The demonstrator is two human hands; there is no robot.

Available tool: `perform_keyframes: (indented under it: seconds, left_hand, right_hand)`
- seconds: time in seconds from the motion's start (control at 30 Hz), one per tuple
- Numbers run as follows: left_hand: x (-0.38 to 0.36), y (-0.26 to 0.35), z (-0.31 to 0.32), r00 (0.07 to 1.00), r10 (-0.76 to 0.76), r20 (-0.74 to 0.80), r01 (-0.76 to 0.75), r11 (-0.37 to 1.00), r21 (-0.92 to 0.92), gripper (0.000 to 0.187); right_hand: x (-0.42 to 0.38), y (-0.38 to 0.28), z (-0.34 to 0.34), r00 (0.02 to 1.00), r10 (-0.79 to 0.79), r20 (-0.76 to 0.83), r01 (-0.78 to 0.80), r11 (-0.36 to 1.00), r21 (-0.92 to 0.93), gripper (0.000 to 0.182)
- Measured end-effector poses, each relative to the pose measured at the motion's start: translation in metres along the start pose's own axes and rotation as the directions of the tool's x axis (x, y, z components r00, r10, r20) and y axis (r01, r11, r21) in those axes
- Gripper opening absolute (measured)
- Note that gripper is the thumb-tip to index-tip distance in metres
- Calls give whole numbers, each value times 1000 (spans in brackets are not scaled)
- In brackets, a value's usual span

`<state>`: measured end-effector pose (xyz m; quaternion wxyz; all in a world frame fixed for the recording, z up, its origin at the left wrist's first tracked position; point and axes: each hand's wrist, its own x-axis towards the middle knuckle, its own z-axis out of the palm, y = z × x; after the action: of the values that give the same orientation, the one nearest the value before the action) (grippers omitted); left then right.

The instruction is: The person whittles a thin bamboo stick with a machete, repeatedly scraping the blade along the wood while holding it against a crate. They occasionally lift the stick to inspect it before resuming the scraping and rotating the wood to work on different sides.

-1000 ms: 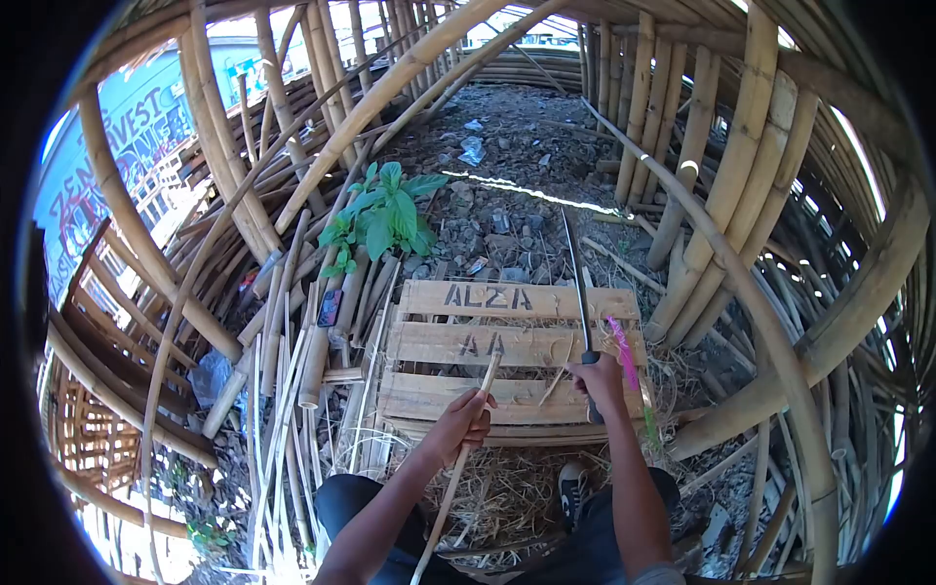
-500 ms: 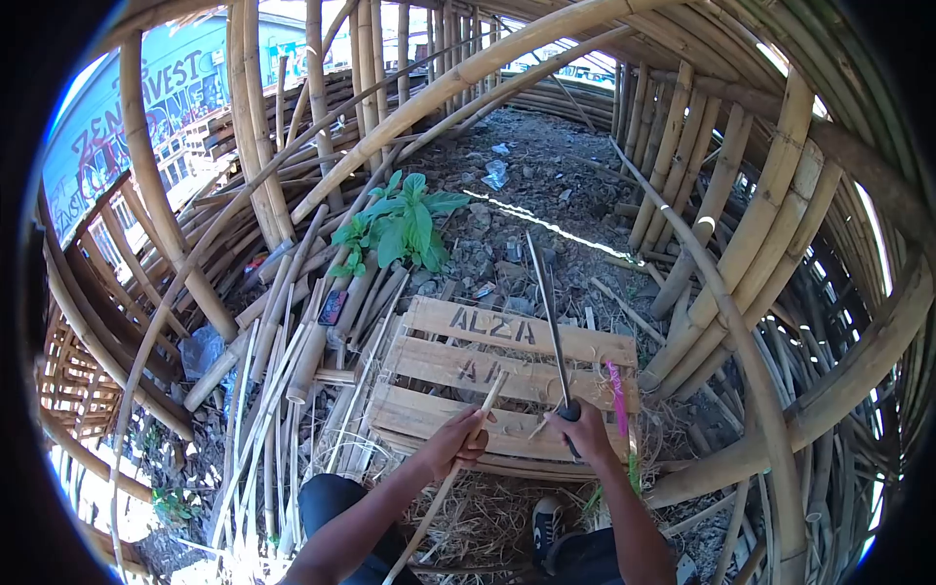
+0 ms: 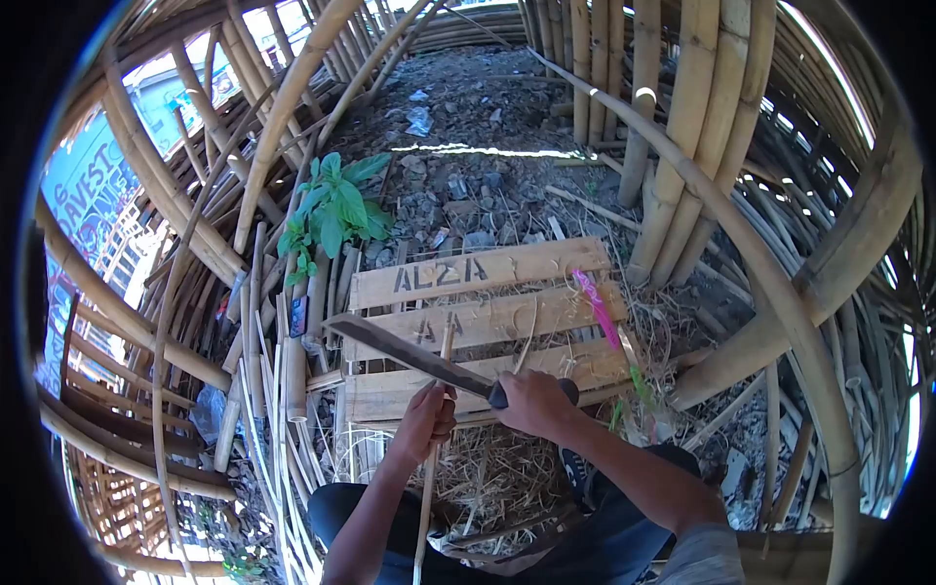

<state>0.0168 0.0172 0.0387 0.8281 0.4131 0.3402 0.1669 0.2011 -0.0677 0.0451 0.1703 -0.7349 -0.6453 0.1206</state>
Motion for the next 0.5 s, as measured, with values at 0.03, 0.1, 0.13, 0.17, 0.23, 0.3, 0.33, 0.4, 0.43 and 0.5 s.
perform_keyframes:
  seconds: [0.03, 0.1, 0.13, 0.17, 0.23, 0.3, 0.33, 0.4, 0.43, 0.5]
  left_hand:
    - [1, -5, -1, 996, 52, -74, -43, 993, 113, 26]
    - [3, -17, -1, 984, 76, -159, -41, 976, 212, 28]
    - [2, -14, 2, 978, 94, -188, -47, 970, 239, 28]
    - [1, -12, 6, 971, 118, -210, -59, 961, 269, 28]
    - [-15, -15, 15, 978, 67, -198, -6, 956, 293, 28]
    - [-29, -21, 19, 994, -3, -107, 26, 976, 215, 28]
    - [-28, -19, 18, 994, 32, -100, -5, 967, 255, 29]
    - [-25, -4, 14, 995, -5, -98, 25, 980, 198, 29]
    - [-24, 2, 11, 994, -31, -104, 43, 993, 113, 29]
    - [-19, 5, 3, 993, 12, -114, 1, 993, 116, 28]
  right_hand:
    - [2, -1, 2, 999, 33, 3, -33, 999, 18, 27]
    - [9, 3, 5, 992, 75, 105, -75, 997, -9, 26]
    - [13, 7, 7, 996, 87, 25, -87, 996, -22, 25]
    - [20, 14, 8, 993, 99, -61, -102, 994, -39, 24]
    - [39, 33, 5, 945, 262, -194, -258, 965, 50, 25]
    - [54, 63, -7, 859, 474, -195, -432, 874, 222, 25]
    - [51, 71, -13, 844, 497, -202, -447, 860, 248, 25]
    - [42, 79, -27, 905, 381, -190, -354, 921, 160, 24]
    - [39, 72, -28, 910, 369, -187, -344, 926, 156, 24]
    - [27, 50, -17, 947, 243, -210, -219, 966, 135, 23]
